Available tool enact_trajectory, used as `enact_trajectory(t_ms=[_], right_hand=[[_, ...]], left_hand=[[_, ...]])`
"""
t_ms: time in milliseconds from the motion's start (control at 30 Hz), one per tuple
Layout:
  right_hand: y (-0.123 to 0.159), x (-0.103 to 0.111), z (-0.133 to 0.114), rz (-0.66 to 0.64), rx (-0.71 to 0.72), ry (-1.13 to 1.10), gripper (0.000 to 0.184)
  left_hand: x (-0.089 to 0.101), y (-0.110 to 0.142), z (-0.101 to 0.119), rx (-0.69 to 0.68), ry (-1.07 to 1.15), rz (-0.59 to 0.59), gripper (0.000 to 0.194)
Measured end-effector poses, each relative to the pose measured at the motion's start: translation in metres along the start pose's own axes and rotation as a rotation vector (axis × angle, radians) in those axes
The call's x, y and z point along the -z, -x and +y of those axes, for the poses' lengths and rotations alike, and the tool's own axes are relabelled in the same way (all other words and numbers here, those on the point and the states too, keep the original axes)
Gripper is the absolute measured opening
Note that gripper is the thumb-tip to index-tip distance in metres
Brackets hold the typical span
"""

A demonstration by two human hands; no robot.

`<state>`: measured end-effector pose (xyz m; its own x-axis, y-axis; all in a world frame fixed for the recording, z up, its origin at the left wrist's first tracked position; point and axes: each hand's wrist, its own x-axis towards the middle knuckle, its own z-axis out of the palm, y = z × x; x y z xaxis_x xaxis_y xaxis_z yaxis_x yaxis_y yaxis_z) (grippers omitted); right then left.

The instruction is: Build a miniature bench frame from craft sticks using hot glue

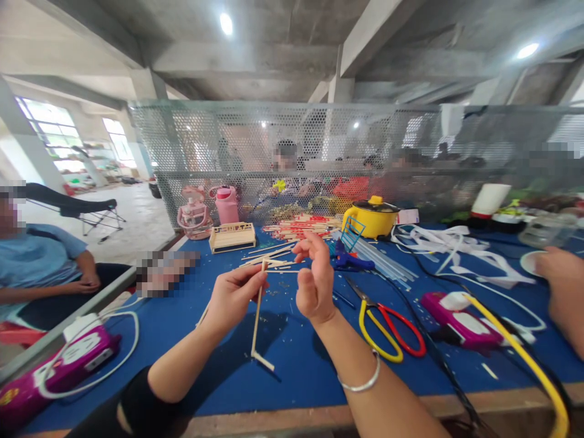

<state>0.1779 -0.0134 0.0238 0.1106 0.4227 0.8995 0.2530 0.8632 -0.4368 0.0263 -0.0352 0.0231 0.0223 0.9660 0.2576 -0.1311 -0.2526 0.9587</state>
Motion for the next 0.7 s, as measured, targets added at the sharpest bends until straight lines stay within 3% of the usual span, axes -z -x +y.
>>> enact_trajectory(t_ms=[133, 200, 267, 367, 400, 567, 700], right_hand=[[-0.021, 0.01, 0.011, 0.178, -0.08, 0.113, 0.044], [-0.039, 0.023, 0.023, 0.133, -0.187, 0.303, 0.035], [-0.056, 0.041, 0.04, -0.058, -0.294, 0.575, 0.027], [-0.068, 0.069, 0.069, -0.642, -0.429, 1.178, 0.031], [-0.067, 0.077, 0.078, -0.73, -0.475, 1.251, 0.032], [-0.047, 0.107, 0.113, -0.913, -0.584, 1.334, 0.046], [-0.04, 0.117, 0.129, -0.918, -0.564, 1.344, 0.052]], left_hand=[[-0.001, -0.002, 0.001, 0.157, 0.162, -0.031, 0.036], [0.0, -0.003, 0.0, 0.227, 0.241, -0.046, 0.036], [0.0, -0.004, -0.001, 0.288, 0.315, -0.064, 0.035], [0.001, -0.005, -0.002, 0.364, 0.402, -0.09, 0.034], [0.002, -0.005, -0.002, 0.383, 0.423, -0.095, 0.034], [0.003, -0.005, -0.001, 0.408, 0.481, -0.133, 0.034], [0.003, -0.004, 0.0, 0.432, 0.505, -0.15, 0.031]])
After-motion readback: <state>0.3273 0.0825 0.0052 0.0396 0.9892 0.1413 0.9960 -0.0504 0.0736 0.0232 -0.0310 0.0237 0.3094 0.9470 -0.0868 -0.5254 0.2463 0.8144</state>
